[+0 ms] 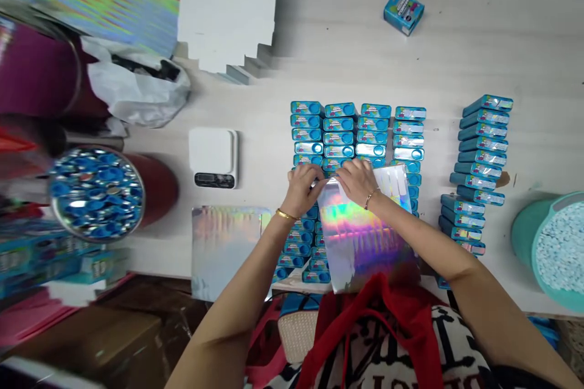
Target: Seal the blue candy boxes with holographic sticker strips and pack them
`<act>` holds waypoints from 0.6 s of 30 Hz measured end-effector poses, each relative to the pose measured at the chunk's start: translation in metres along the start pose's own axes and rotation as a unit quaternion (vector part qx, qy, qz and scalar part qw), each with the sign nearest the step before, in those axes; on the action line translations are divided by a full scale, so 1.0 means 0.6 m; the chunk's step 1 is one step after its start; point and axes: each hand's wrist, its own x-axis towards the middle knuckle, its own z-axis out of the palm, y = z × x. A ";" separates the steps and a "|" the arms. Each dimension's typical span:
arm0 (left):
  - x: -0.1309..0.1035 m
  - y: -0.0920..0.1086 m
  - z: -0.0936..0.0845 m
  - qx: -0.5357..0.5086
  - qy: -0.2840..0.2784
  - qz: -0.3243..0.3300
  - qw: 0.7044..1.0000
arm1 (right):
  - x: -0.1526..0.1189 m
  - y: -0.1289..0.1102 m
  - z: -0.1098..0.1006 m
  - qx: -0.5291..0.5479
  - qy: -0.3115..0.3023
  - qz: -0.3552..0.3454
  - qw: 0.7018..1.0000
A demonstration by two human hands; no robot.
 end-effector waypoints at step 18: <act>-0.096 0.056 0.007 0.025 0.144 0.140 0.979 | 0.021 -0.021 0.011 -0.020 -0.050 0.061 0.997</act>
